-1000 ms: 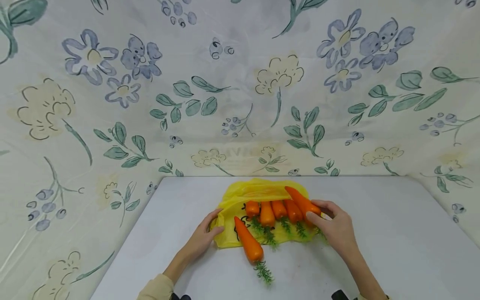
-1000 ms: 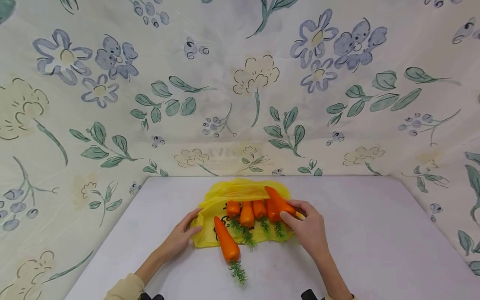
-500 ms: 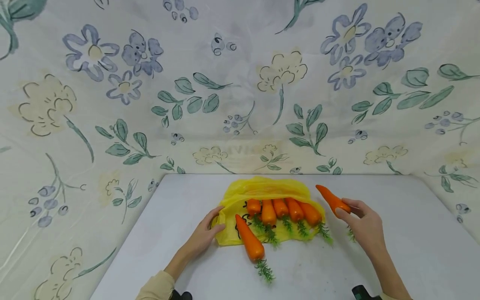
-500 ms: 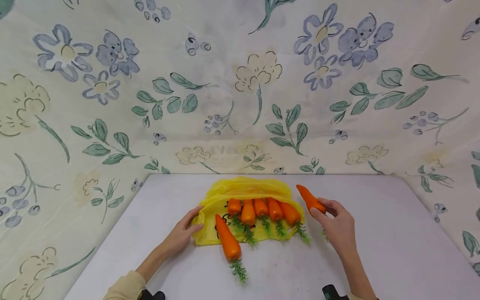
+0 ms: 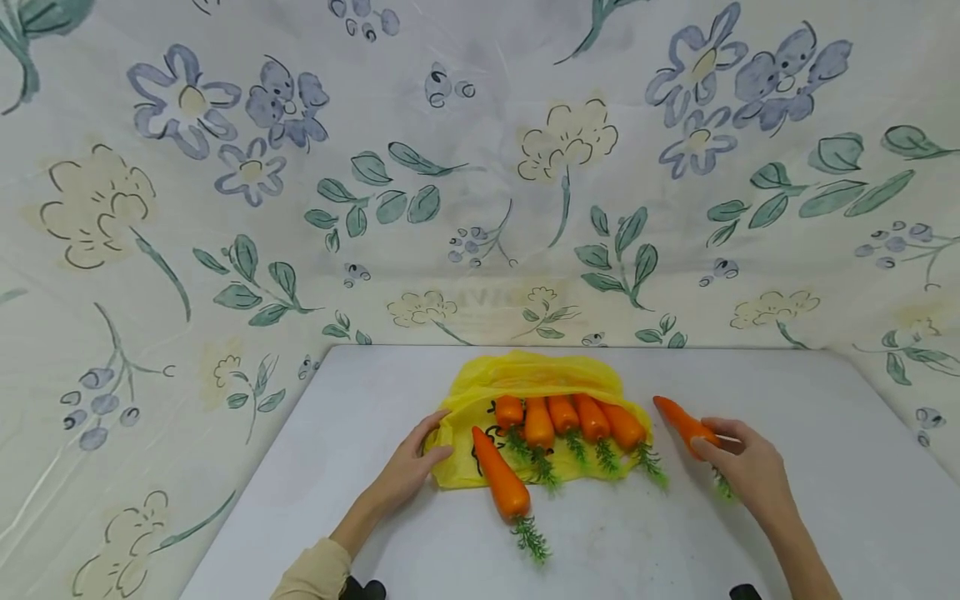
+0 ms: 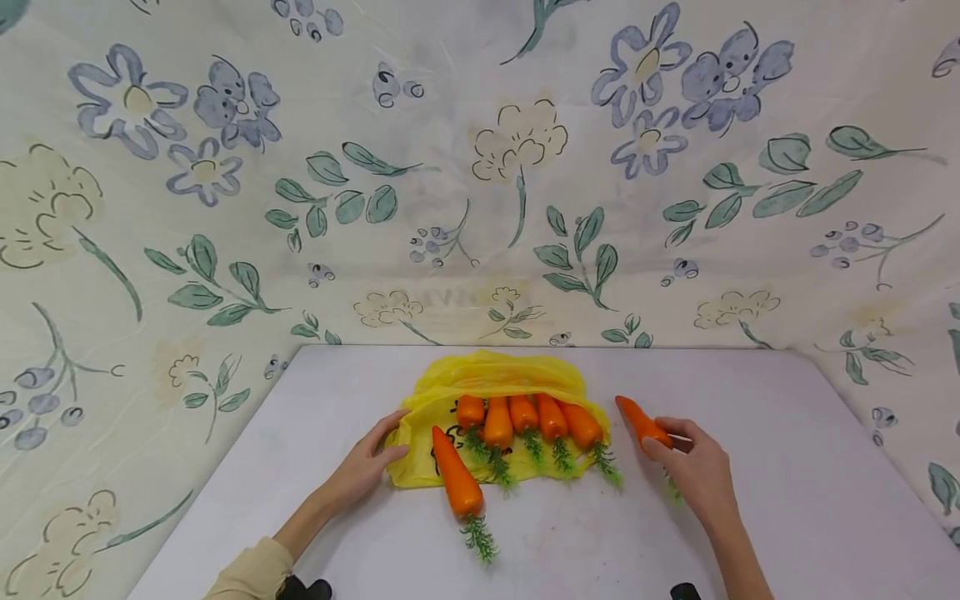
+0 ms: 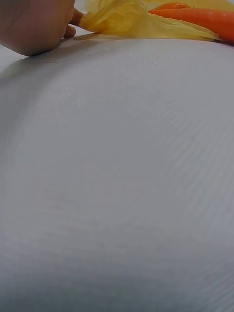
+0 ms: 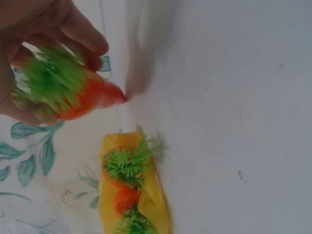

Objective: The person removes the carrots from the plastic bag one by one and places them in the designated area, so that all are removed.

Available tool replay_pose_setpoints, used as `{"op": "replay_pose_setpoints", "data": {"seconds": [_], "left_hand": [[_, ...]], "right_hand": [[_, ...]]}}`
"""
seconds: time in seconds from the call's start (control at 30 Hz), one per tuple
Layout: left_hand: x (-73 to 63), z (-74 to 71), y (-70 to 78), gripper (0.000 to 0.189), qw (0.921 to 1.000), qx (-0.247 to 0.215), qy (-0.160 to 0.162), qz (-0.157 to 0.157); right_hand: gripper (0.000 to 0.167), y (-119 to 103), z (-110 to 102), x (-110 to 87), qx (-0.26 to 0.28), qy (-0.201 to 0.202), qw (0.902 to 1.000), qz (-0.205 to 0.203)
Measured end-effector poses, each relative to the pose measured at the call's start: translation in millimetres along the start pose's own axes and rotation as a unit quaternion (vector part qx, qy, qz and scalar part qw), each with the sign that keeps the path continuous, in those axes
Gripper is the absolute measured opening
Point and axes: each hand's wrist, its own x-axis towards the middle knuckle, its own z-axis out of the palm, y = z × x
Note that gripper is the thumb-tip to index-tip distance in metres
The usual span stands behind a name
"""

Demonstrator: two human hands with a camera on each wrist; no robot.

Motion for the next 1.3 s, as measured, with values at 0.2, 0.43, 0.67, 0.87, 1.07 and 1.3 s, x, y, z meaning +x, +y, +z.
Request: {"op": "replay_pose_setpoints", "data": {"seconds": [0.2,0.43,0.67,0.87,1.07,1.3], "left_hand": [[0.3,0.2,-1.4,0.057,1.0,0.001,-0.001,-0.002],[1.8,0.1,-1.5,0.058,1.0,-0.004,-0.003,-0.007],[1.6,0.9,-3.4,0.058,1.0,-0.004,0.003,-0.005],[1.2,-0.1,-2.5,0.059,0.9999,-0.007,0.0,-0.009],[1.5,-0.9,-2.4,0.06,1.0,-0.001,-0.007,-0.001],[1.5,-0.9,-2.1,0.059,0.9999,-0.007,-0.007,-0.005]], "right_hand": [[0.062,5,-1,0.6,-0.024,-0.031,0.9992,0.011],[0.061,10,1,0.0,-0.02,-0.034,0.9988,0.029],[0.062,15,4,1.4,-0.025,-0.033,0.9984,0.038],[0.06,17,7,2.4,-0.026,-0.03,0.9984,0.041],[0.062,17,8,1.2,-0.018,-0.026,0.9987,0.041],[0.067,17,4,-4.7,-0.009,-0.04,0.9986,0.033]]}}
